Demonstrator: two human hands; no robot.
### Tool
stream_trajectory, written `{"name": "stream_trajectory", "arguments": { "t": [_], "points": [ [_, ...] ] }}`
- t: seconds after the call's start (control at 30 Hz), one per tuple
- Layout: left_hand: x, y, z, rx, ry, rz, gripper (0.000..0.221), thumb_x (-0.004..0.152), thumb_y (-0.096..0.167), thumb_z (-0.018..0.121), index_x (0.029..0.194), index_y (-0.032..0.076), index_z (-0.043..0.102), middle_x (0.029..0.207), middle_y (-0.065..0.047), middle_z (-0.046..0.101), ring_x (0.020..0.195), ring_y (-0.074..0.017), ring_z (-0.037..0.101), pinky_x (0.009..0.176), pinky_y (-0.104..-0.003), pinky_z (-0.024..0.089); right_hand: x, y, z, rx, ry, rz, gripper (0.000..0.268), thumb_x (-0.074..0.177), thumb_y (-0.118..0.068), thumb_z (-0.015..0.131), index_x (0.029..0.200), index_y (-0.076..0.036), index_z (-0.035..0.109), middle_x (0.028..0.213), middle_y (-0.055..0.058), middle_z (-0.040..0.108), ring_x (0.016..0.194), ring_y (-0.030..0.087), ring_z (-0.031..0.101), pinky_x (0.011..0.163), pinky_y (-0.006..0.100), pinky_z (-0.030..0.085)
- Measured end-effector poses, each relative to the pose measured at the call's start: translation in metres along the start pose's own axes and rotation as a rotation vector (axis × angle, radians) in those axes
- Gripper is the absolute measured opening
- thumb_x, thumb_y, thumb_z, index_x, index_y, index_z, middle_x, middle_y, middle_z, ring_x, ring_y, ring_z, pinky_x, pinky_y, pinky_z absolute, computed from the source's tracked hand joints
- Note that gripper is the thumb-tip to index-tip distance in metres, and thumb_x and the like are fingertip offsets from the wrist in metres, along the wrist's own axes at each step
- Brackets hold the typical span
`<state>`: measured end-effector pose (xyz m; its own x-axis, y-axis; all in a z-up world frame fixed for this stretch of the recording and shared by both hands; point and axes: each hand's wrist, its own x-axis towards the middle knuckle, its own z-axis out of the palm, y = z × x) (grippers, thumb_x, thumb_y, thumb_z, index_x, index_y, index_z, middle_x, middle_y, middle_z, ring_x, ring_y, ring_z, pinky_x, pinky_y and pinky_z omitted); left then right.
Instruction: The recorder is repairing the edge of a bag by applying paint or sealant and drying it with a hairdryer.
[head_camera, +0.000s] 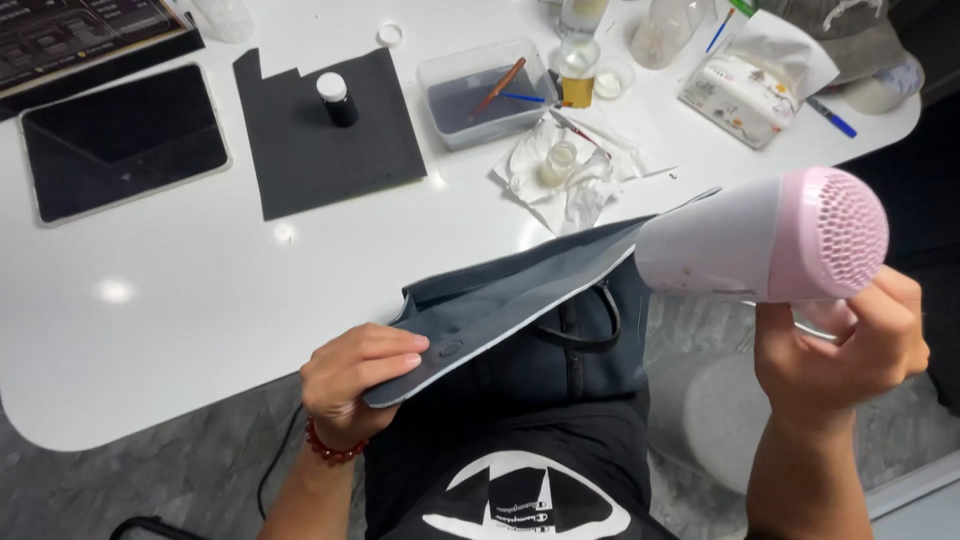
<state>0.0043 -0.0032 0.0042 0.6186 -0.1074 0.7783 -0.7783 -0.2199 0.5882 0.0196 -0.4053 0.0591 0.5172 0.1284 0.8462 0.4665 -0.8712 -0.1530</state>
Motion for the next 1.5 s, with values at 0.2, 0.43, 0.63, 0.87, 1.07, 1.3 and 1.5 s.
{"name": "stream_trajectory", "arguments": {
  "t": [0.2,0.43,0.63,0.87,1.07,1.3,1.5],
  "points": [
    [-0.004,0.001,0.001,-0.043,-0.01,-0.027,0.013,0.089,0.013,0.077,0.094,0.003,0.071,0.091,-0.012,0.076,0.083,-0.0241,0.078,0.07,-0.031,0.064,-0.038,0.005,-0.002,0.029,0.039,0.195,0.038,0.098,0.005,0.08,0.123,0.006,0.051,0.109,0.017,0.059,0.09,0.019,0.062,0.074,0.028,0.051],
    [-0.007,0.002,-0.004,-0.051,-0.03,-0.033,0.014,0.085,0.009,0.08,0.095,0.003,0.072,0.093,-0.013,0.076,0.084,-0.0243,0.078,0.071,-0.03,0.063,-0.033,-0.02,-0.001,-0.168,0.103,-0.019,0.041,0.091,0.001,0.088,0.11,0.004,0.052,0.094,0.017,0.059,0.08,0.026,0.059,0.068,0.036,0.046],
    [-0.007,0.002,-0.004,-0.049,-0.038,-0.042,0.015,0.085,0.01,0.08,0.095,0.004,0.072,0.093,-0.012,0.076,0.086,-0.024,0.078,0.073,-0.03,0.064,-0.025,-0.047,-0.002,-0.181,0.107,-0.052,0.044,0.096,-0.006,0.092,0.104,0.004,0.05,0.095,0.018,0.061,0.076,0.022,0.06,0.06,0.03,0.044],
    [-0.006,0.003,-0.001,-0.052,-0.03,-0.03,0.014,0.086,0.012,0.081,0.095,0.005,0.073,0.094,-0.011,0.077,0.086,-0.023,0.078,0.073,-0.03,0.064,-0.009,-0.074,0.001,-0.126,0.096,0.096,0.041,0.088,-0.006,0.084,0.094,0.008,0.046,0.083,0.021,0.063,0.07,0.032,0.058,0.06,0.04,0.046],
    [-0.009,0.005,-0.003,-0.103,-0.036,-0.044,0.015,0.087,0.014,0.08,0.096,0.005,0.073,0.095,-0.011,0.076,0.087,-0.023,0.078,0.073,-0.03,0.065,-0.013,-0.095,-0.001,0.098,-0.063,0.213,0.027,0.099,-0.011,0.073,0.111,0.007,0.057,0.097,0.021,0.068,0.086,0.031,0.069,0.069,0.037,0.052],
    [-0.01,0.005,-0.002,-0.113,-0.028,-0.047,0.013,0.09,0.016,0.077,0.097,0.005,0.074,0.096,-0.01,0.077,0.089,-0.0224,0.078,0.075,-0.03,0.065,-0.036,-0.108,0.009,0.243,-0.058,0.082,0.026,0.103,-0.015,0.075,0.114,-0.001,0.056,0.104,0.015,0.068,0.096,0.027,0.071,0.084,0.036,0.055],
    [-0.011,0.006,-0.002,-0.111,-0.042,-0.056,0.011,0.092,0.016,0.077,0.097,0.006,0.074,0.096,-0.009,0.077,0.09,-0.0219,0.078,0.076,-0.029,0.065,-0.054,-0.118,0.012,0.33,-0.057,0.003,0.025,0.106,-0.017,0.076,0.116,-0.007,0.056,0.109,0.011,0.068,0.103,0.024,0.073,0.095,0.035,0.057]
  ]
}}
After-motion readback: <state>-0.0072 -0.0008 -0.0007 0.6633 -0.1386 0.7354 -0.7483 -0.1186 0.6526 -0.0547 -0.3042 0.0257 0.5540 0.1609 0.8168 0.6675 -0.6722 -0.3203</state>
